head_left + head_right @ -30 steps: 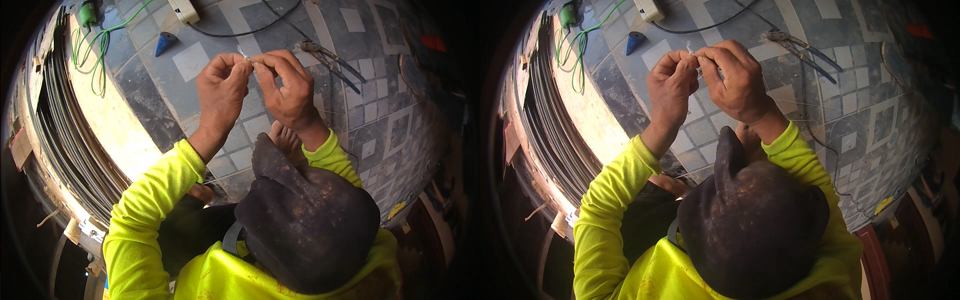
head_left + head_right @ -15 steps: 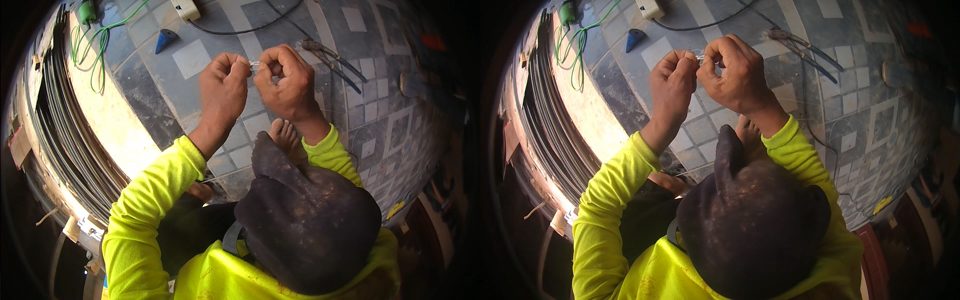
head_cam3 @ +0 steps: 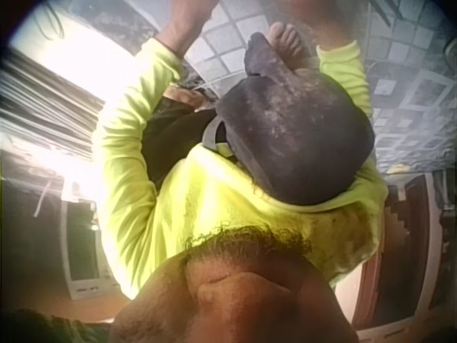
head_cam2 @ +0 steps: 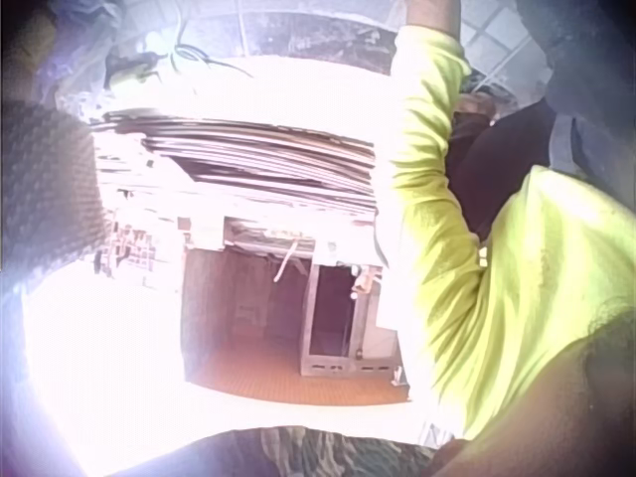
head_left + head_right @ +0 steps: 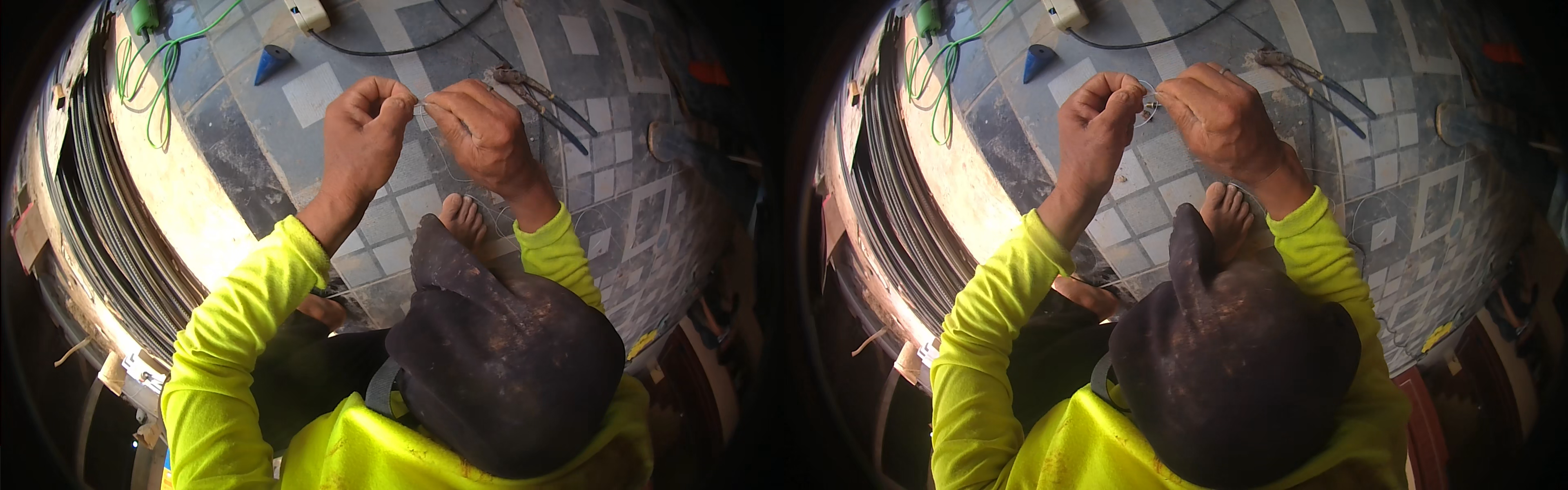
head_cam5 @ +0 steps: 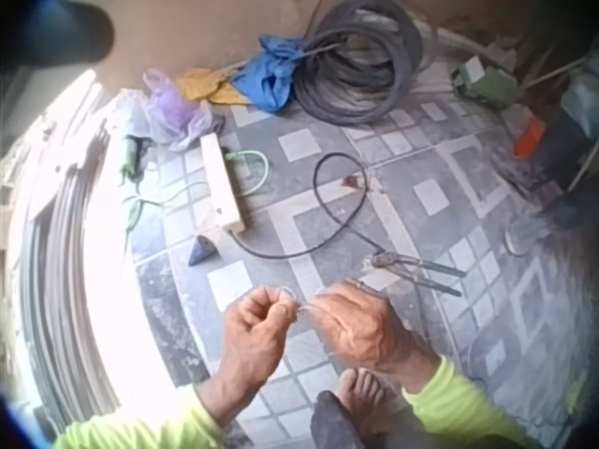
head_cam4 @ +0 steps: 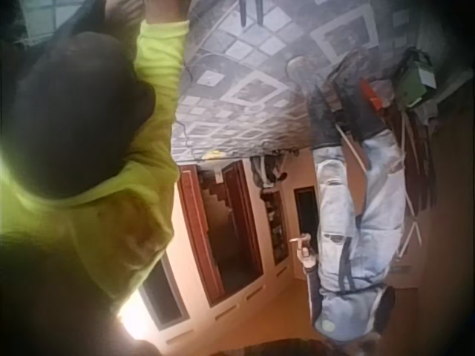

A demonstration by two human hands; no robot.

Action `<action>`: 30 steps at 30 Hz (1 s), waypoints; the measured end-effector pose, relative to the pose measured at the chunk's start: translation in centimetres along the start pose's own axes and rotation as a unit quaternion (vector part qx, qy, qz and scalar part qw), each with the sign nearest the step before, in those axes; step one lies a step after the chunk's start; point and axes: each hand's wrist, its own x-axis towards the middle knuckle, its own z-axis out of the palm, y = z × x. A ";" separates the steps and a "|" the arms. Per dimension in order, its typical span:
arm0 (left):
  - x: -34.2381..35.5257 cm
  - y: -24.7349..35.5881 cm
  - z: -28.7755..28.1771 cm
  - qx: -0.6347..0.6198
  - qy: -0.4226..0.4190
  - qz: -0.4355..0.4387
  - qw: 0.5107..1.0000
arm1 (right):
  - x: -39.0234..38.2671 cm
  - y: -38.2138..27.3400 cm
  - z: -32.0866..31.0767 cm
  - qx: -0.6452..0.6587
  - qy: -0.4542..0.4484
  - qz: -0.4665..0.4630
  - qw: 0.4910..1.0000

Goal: The person prepares an electrical wire by stripping the insulation, twisting the inner filaments, and inserting the wire into a small blue electronic component. They use pliers to secure the connection.

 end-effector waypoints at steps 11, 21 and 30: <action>0.2 -0.2 -1.2 0.128 -0.014 0.099 0.987 | -0.6 -1.8 -1.3 0.381 0.012 0.358 0.853; -1.4 2.1 -0.7 0.226 0.014 0.168 0.959 | -0.9 -2.3 0.2 0.451 0.114 0.401 0.789; -1.3 2.6 0.0 0.013 0.021 -0.055 0.998 | -0.9 -3.4 2.0 0.123 0.075 0.161 0.976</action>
